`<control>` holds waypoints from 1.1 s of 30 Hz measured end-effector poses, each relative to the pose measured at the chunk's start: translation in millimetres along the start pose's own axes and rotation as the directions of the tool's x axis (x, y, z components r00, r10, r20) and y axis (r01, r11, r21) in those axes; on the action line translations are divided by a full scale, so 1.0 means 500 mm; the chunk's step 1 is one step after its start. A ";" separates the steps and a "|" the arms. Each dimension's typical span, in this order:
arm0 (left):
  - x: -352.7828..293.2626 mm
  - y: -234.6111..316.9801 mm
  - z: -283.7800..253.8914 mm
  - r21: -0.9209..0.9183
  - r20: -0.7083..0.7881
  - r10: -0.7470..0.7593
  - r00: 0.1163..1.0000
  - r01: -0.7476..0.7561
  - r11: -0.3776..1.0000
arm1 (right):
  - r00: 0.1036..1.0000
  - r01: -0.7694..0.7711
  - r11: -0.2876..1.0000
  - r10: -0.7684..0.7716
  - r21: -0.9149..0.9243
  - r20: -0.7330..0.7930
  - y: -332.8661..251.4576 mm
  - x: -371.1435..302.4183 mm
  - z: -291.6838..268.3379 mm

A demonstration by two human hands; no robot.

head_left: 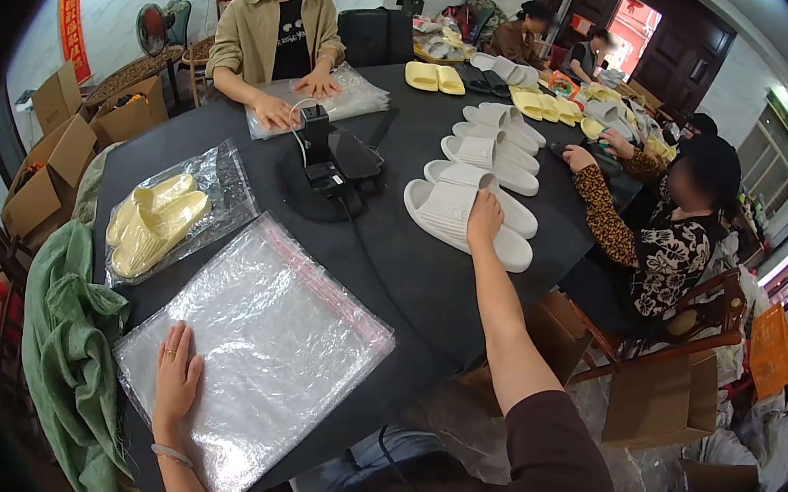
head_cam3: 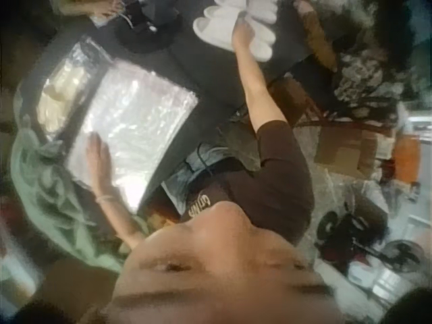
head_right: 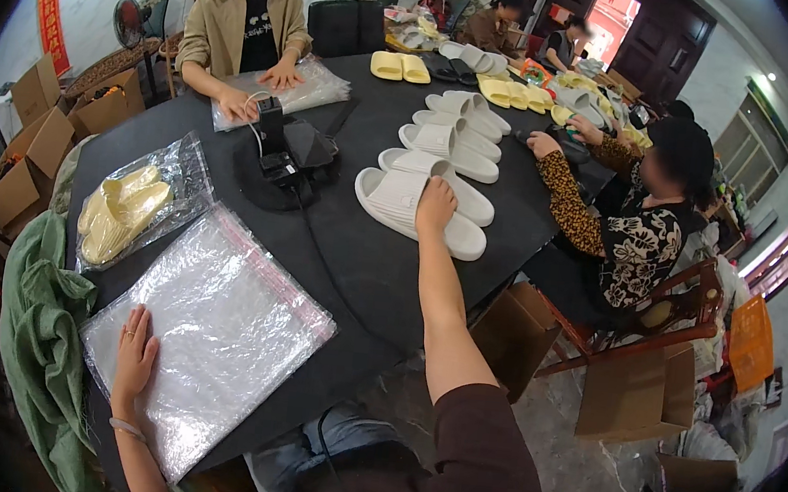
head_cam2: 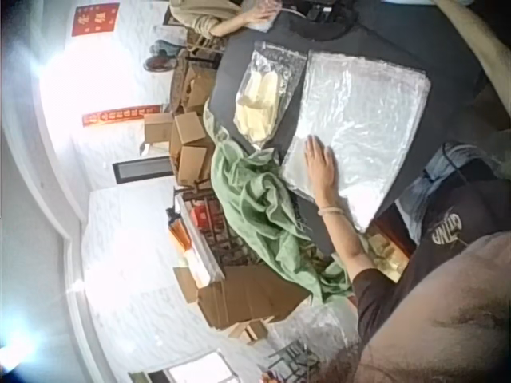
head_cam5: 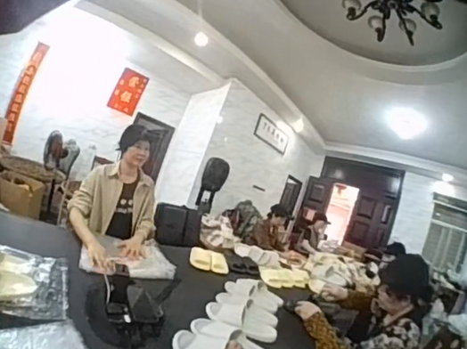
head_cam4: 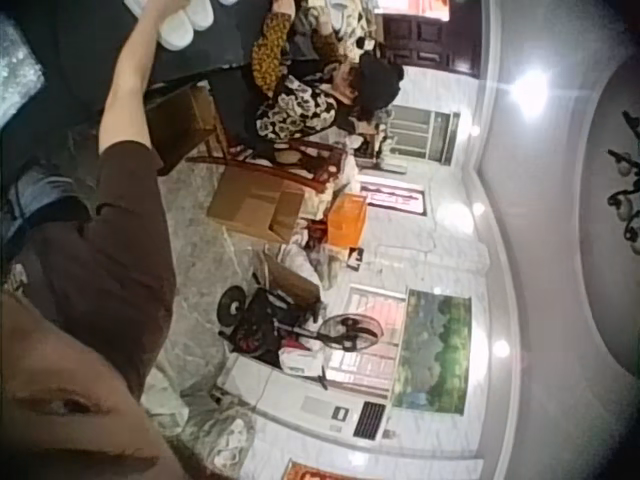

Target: The person places pairs of white and yellow slippers onto bubble wrap, wraps them, and sets them aside. They repeat this process for multiple pairs, handling the slippers and bubble wrap by hand.

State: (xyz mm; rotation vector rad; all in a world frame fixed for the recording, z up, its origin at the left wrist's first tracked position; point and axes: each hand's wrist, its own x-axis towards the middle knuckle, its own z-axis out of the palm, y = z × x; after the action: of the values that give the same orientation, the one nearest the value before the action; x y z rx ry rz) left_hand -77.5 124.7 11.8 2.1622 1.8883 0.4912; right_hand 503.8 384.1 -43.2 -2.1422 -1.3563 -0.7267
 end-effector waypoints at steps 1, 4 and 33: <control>0.001 0.000 0.000 0.001 0.001 0.000 1.000 0.000 1.000 | 1.000 0.009 1.000 -0.009 -0.004 -0.003 0.002 0.001 0.000; 0.002 0.002 0.000 0.002 0.007 -0.001 1.000 0.001 1.000 | 1.000 0.009 1.000 -0.009 0.000 -0.007 0.011 -0.001 0.005; 0.005 0.010 -0.006 -0.001 0.017 -0.007 1.000 0.007 1.000 | 1.000 0.003 0.999 -0.003 0.036 0.012 0.007 0.002 -0.001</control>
State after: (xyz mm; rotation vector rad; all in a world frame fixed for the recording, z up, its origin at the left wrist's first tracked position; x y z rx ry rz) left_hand -73.7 126.1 16.8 2.1515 1.8851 0.4714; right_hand 507.0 383.1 -42.7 -2.1204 -1.3686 -0.6865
